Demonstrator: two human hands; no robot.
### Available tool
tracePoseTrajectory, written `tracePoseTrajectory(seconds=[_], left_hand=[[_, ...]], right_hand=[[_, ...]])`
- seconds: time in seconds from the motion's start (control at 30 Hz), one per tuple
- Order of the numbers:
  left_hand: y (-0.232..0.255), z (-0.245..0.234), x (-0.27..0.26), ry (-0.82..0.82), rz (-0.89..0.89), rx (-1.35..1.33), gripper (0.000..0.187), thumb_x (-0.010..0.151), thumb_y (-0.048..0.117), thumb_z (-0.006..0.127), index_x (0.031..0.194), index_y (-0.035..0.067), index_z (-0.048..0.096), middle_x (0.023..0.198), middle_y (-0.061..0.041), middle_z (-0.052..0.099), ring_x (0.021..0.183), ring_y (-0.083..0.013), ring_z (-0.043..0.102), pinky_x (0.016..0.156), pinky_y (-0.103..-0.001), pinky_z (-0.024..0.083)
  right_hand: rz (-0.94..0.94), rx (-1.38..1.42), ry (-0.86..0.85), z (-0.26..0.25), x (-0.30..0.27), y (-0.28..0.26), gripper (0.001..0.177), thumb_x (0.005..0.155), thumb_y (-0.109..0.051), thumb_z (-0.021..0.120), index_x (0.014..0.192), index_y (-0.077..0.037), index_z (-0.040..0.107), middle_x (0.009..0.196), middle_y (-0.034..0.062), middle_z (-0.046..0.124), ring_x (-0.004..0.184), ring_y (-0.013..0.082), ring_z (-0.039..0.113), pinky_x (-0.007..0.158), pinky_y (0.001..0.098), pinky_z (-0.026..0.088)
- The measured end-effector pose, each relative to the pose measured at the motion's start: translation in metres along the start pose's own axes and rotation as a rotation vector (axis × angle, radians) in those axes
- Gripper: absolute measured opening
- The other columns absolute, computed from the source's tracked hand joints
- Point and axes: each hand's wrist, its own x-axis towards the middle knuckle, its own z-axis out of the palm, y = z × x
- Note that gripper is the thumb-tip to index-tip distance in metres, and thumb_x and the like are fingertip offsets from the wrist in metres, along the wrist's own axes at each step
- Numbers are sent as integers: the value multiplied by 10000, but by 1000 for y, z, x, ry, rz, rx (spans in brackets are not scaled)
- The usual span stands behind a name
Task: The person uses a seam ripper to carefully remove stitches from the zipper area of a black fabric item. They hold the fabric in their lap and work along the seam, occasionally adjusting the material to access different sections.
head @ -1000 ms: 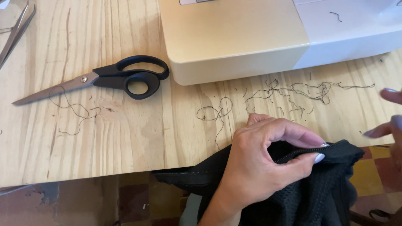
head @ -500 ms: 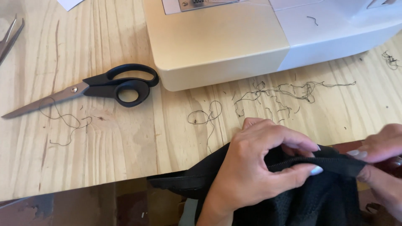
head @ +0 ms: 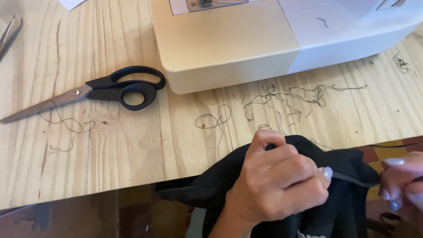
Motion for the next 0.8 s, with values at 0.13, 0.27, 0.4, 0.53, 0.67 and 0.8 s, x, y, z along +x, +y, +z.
tracePoseTrajectory(seconds=[0.13,0.27,0.4,0.53,0.67,0.8], left_hand=[[2,1,2,3,54,59,415,960,-139,708,744,118,463,762,-22,448,643,-186,422,794,-354,365],[2,-3,2,-22,52,63,379,997,-89,686,746,111,485,774,-17,468,677,-193,437,808,-359,371],[2,-2,3,-5,79,64,398,985,-119,660,738,111,450,742,-18,453,663,-195,420,786,-350,357],[1,-2,4,-40,70,24,366,1007,-122,669,775,94,487,755,-32,473,686,-208,444,808,-360,374],[1,-4,2,-48,45,28,337,1043,-81,678,807,88,507,761,-34,453,693,-214,442,817,-367,363],[0,-6,1,-37,39,13,342,1034,-91,695,803,82,512,771,-40,457,696,-220,438,827,-373,372]], right_hand=[[21,-59,-16,14,59,-90,563,813,-303,670,1351,-138,683,558,-4,545,399,96,500,394,236,431],[-123,-39,-229,30,99,-141,412,698,-161,806,1098,-76,856,572,3,465,525,154,509,486,279,366],[-155,30,-247,35,102,-140,297,727,-161,790,1004,-88,869,538,-29,515,511,124,541,431,241,420],[-257,-233,-94,39,95,-142,109,785,-231,723,819,-157,797,609,-34,632,500,83,588,482,203,464],[-361,-322,55,42,80,-119,207,930,-368,539,831,-251,678,868,-30,494,698,72,512,617,202,397],[-240,-13,-48,43,86,-124,452,915,-547,525,684,-161,570,1124,133,635,350,11,360,388,140,371]])
